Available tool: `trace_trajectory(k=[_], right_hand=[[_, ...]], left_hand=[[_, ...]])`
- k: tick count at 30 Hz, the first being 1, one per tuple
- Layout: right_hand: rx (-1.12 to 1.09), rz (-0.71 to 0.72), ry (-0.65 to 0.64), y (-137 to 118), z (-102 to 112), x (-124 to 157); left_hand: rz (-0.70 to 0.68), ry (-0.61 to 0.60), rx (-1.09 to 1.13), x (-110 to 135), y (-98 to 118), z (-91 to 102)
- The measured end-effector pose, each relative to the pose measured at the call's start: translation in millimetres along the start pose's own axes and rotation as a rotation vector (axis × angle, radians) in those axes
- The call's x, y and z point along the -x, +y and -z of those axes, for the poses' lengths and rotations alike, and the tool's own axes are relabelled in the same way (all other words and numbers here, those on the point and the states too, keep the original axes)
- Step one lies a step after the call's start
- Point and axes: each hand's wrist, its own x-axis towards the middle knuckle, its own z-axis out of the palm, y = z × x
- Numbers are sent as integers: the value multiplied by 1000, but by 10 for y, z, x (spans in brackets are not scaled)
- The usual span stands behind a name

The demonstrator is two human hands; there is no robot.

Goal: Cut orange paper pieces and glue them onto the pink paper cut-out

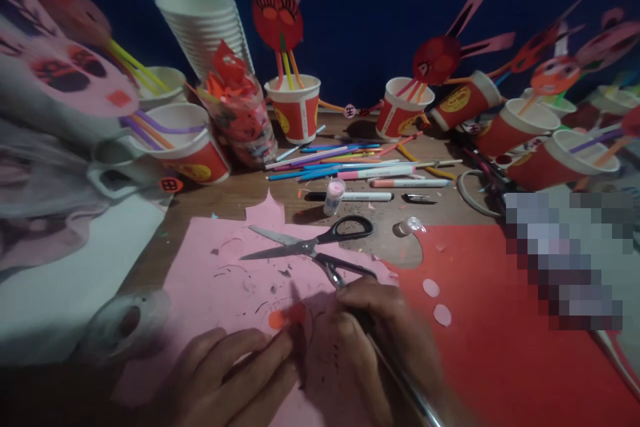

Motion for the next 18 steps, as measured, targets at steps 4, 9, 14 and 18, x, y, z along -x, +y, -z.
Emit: trace_trajectory(k=[4, 9, 14, 18], right_hand=[[-110, 237, -83, 23, 90, -43], [-115, 393, -34, 24, 104, -73], [-108, 354, 105, 44, -4, -60], [-67, 340, 101, 149, -29, -24]], left_hand=[[2, 63, 7, 29, -19, -37], [-57, -2, 9, 59, -46, 9], [-21, -114, 18, 49, -5, 111], [-38, -123, 33, 27, 34, 175]])
